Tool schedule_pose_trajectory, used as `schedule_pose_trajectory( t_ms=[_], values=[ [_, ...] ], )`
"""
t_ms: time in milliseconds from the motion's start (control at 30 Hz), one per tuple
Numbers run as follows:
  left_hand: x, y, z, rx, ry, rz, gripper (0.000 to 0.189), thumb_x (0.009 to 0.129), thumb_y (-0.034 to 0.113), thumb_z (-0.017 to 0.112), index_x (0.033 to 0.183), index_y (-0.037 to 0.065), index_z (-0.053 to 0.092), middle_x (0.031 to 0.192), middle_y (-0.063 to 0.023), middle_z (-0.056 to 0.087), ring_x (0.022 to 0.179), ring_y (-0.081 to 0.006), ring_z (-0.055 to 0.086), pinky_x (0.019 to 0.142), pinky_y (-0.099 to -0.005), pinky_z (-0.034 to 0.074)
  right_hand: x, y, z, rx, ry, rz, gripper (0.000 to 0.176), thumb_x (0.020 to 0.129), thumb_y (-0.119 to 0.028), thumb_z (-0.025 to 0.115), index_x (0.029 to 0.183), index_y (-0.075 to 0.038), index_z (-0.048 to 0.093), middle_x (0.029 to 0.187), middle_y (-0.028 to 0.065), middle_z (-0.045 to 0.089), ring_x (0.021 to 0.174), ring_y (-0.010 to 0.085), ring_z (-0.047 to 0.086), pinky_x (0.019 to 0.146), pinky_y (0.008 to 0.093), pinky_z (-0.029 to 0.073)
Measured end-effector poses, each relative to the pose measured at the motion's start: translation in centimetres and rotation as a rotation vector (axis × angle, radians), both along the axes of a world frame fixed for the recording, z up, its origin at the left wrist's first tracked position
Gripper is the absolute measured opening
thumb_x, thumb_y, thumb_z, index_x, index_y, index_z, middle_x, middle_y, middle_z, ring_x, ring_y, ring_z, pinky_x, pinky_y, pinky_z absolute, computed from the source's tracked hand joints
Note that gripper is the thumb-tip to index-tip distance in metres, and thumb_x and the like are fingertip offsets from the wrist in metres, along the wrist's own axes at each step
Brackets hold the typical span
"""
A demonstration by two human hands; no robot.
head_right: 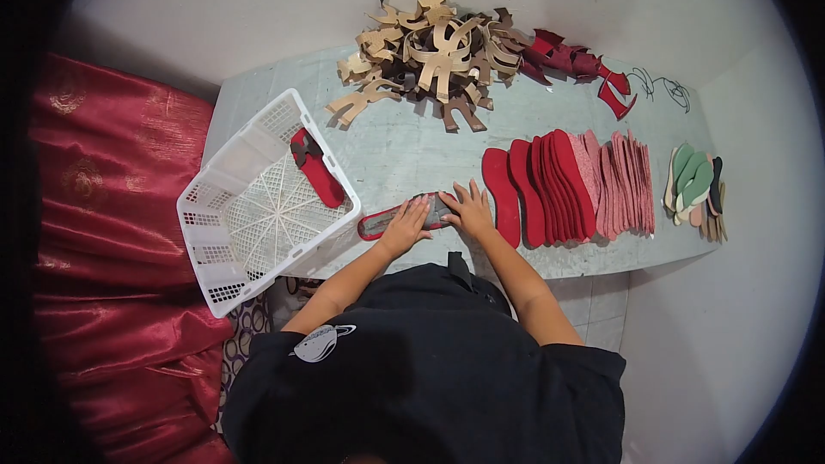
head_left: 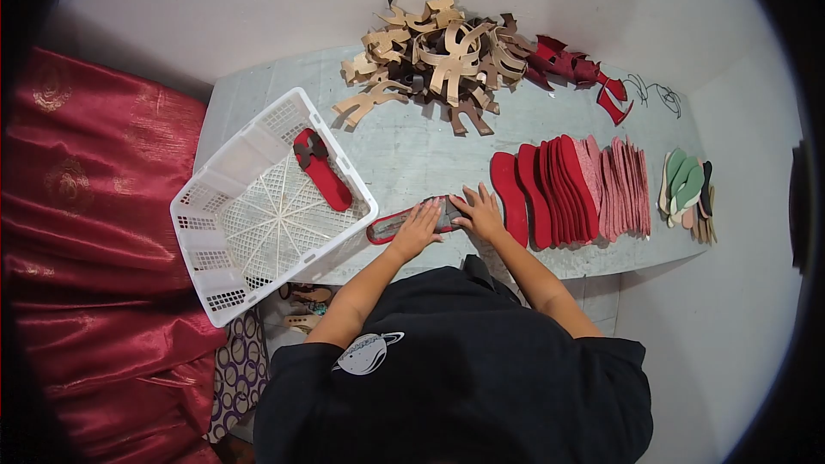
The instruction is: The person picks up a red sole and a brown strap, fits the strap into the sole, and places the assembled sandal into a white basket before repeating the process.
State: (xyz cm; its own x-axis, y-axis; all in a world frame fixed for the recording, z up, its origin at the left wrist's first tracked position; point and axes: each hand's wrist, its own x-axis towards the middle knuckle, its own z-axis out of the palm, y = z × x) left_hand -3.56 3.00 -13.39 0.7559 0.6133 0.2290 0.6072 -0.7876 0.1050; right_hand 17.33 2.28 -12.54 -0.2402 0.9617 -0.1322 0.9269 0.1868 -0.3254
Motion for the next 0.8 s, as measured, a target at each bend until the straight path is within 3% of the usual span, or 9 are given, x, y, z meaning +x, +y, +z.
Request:
schedule_pose_trajectory(
  t_ms=[200, 433, 633, 700, 800],
  values=[
    [0.4, -0.1, -0.6, 0.139, 0.152, 0.043, 0.071, 0.074, 0.048, 0.051, 0.123, -0.002, 0.038, 0.134, -0.0152, 0.031, 0.125, -0.0245, 0.027, 0.103, -0.0402, 0.019, 0.0, 0.0, 0.1, 0.024, 0.04, -0.001, 0.058, 0.072, -0.049, 0.055, 0.126, -0.038, 0.037, 0.134, 0.0064, 0.029, 0.126, 0.0404, 0.016, 0.096, 0.0582, 0.02],
    [0.7, -0.4, -0.9, 0.223, 0.13, 0.095, 0.068, 0.075, 0.046, 0.051, 0.125, 0.002, 0.037, 0.134, -0.0136, 0.031, 0.124, -0.023, 0.03, 0.102, -0.0374, 0.019, 0.3, 0.6, 0.6, 0.02, -0.007, 0.02, 0.057, 0.07, -0.051, 0.057, 0.123, -0.037, 0.042, 0.134, 0.0066, 0.029, 0.126, 0.0413, 0.015, 0.096, 0.0585, 0.02],
    [1.0, -0.4, -0.2, 0.184, 0.131, 0.022, 0.064, 0.077, 0.038, 0.052, 0.13, 0.006, 0.032, 0.136, -0.0125, 0.028, 0.12, -0.0303, 0.034, 0.094, -0.0376, 0.032, 0.5, 0.5, -0.5, 0.04, 0.072, 0.016, 0.057, 0.068, -0.051, 0.059, 0.121, -0.037, 0.045, 0.132, 0.0073, 0.033, 0.125, 0.0429, 0.016, 0.097, 0.058, 0.02],
    [1.1, -0.2, 0.1, 0.179, 0.113, -0.021, 0.058, 0.079, 0.029, 0.05, 0.13, 0.009, 0.032, 0.137, -0.0117, 0.027, 0.116, -0.0356, 0.037, 0.088, -0.0384, 0.038, 0.6, 0.6, -0.8, 0.068, 0.116, 0.019, 0.056, 0.068, -0.051, 0.059, 0.12, -0.036, 0.046, 0.132, 0.0073, 0.033, 0.125, 0.0434, 0.017, 0.097, 0.0575, 0.021],
    [1.2, -0.1, 0.0, 0.287, 0.167, -0.042, 0.053, 0.08, 0.022, 0.047, 0.13, 0.009, 0.034, 0.137, -0.0112, 0.028, 0.113, -0.0385, 0.04, 0.086, -0.0405, 0.039, 0.6, 0.4, 0.2, 0.034, 0.087, 0.004, 0.054, 0.07, -0.051, 0.058, 0.12, -0.036, 0.047, 0.132, 0.0071, 0.034, 0.124, 0.0436, 0.018, 0.096, 0.0572, 0.022]
  ],
)
